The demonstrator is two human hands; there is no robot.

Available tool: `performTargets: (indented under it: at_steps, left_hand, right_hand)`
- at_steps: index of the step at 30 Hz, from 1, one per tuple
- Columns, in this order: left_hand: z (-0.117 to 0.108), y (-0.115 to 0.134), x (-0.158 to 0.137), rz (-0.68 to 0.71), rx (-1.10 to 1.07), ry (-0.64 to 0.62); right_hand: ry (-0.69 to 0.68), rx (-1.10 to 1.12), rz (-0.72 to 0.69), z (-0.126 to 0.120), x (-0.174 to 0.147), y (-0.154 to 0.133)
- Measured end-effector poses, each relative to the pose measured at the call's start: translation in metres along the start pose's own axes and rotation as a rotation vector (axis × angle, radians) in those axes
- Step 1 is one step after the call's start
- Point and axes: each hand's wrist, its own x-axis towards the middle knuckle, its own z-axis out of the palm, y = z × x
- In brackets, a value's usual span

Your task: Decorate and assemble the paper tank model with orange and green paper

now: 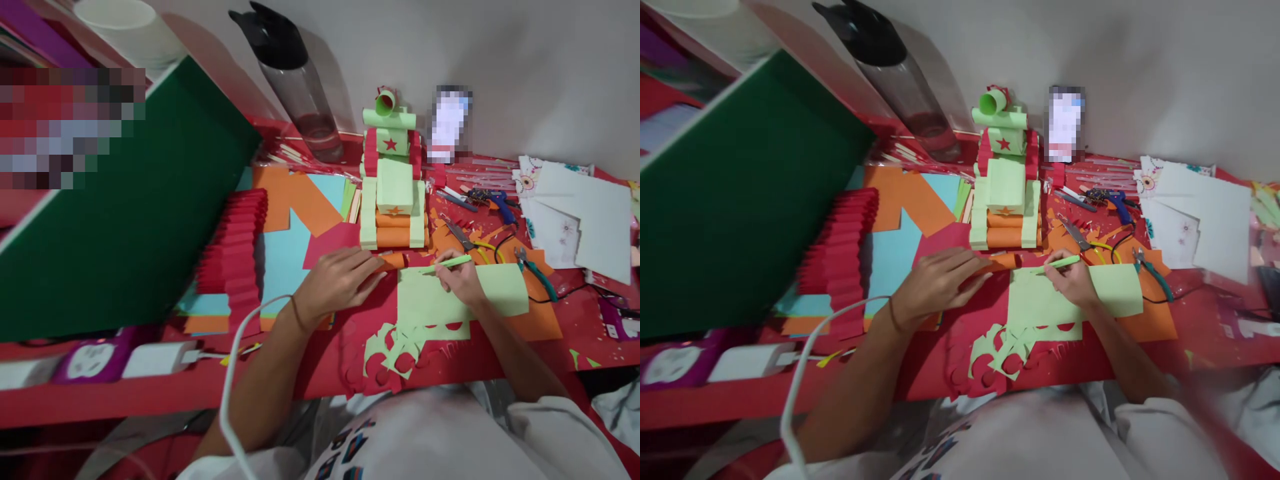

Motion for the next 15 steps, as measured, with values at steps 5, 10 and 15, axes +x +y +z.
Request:
performTargets:
  at_steps: [5, 10, 15]
  left_hand:
    - [-0.001, -0.007, -0.001, 0.038, 0.0, -0.13]
    - [0.005, -0.008, -0.003, 0.012, -0.049, -0.103]
    - [0.012, -0.002, 0.0, -0.121, 0.074, -0.132]
  right_hand:
    - [0.052, 0.046, -0.051, -0.004, 0.0, -0.002]
    - [0.101, 0.016, -0.097, -0.007, -0.002, -0.002]
    - [0.115, 0.006, -0.107, -0.009, -0.003, -0.004]
